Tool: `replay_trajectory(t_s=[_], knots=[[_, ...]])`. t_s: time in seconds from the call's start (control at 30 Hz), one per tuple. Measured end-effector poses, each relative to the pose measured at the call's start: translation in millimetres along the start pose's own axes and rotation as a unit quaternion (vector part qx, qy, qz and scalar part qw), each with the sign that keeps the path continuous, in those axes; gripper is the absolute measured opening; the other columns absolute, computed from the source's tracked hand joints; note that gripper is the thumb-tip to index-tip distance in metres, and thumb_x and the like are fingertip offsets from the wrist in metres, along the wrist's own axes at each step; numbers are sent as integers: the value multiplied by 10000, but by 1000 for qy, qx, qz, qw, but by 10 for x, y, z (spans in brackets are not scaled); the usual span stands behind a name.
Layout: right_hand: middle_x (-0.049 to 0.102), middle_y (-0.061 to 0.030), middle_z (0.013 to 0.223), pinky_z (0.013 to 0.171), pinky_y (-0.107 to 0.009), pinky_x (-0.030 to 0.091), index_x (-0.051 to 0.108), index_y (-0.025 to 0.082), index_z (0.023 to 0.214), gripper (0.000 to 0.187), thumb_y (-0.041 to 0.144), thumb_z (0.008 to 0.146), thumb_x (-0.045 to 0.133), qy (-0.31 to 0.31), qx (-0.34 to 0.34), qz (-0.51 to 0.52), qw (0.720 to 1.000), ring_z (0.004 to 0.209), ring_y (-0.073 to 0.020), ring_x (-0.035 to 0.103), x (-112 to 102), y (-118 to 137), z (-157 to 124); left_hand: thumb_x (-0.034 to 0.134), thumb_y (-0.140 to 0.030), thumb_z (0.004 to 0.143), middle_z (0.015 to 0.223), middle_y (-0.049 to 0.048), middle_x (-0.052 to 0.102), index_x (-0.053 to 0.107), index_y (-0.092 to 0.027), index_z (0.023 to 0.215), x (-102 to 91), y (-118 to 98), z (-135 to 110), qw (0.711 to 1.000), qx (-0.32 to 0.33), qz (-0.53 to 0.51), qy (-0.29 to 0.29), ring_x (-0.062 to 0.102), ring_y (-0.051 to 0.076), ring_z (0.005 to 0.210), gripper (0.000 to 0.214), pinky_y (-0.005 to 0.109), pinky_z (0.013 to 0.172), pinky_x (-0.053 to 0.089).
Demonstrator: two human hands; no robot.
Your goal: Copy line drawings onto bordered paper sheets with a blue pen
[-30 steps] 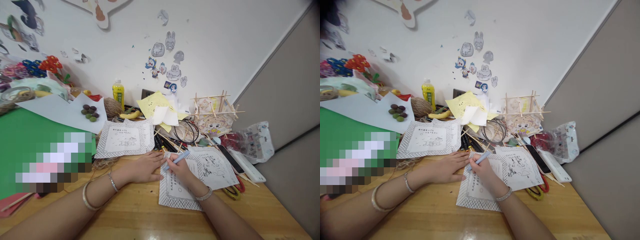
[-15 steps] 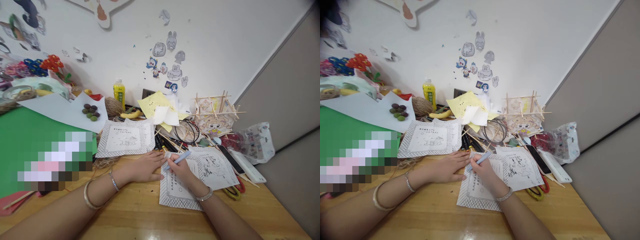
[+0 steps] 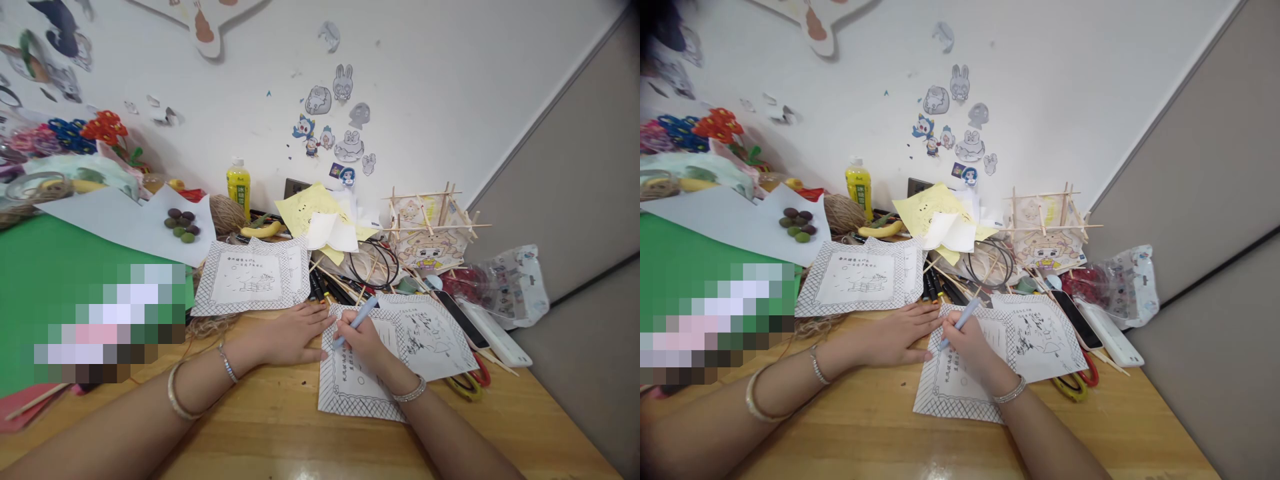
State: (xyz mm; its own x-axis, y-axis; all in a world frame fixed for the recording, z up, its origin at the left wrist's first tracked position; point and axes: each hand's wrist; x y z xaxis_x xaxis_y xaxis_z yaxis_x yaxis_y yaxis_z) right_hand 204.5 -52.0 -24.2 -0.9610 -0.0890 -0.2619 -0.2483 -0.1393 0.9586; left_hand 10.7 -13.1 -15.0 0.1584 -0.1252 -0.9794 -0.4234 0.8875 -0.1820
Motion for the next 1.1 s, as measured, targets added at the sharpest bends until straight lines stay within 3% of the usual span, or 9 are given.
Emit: replay_trajectory(t_s=[0.23,0.73,0.93,1.1], knots=[[422,71,418,414,-219,318,418,222,563,306,349,784,588,-6,7,19,1000,400,-103,413,25,15,-30,416,-616,903,1540,120,247,316,-220,1462,-24,-5,-23,999,30,-6,8,176,319,1422,692,446,1149,116],[504,48,489,429,-222,331,432,221,592,306,387,798,585,21,1,-19,1000,433,-105,429,39,0,-43,478,-627,868,1503,163,310,417,-165,1408,28,6,-13,1000,20,-18,-2,212,338,1410,713,470,1145,148],[422,67,442,446,-225,336,410,223,564,302,335,805,553,19,-16,-21,999,431,-104,414,28,-46,-33,471,-622,875,1515,140,297,392,-188,1425,-4,-13,-12,999,22,-24,4,192,336,1416,705,476,1148,139],[455,57,461,446,-224,336,432,219,583,285,349,797,567,19,-4,-22,1000,444,-108,430,33,-26,-40,468,-626,875,1519,144,283,400,-180,1419,-16,-24,-15,1000,18,-22,6,191,334,1416,707,473,1150,132]])
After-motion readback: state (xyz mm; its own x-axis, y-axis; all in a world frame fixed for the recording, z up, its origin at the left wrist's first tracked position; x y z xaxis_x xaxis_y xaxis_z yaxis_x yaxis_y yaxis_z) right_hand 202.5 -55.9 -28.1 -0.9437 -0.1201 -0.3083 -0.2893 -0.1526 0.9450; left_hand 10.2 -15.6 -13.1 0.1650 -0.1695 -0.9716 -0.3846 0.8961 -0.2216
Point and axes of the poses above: each hand's wrist, its own z-axis towards the middle knuckle, its own x-axis out of the palm, y = z × x
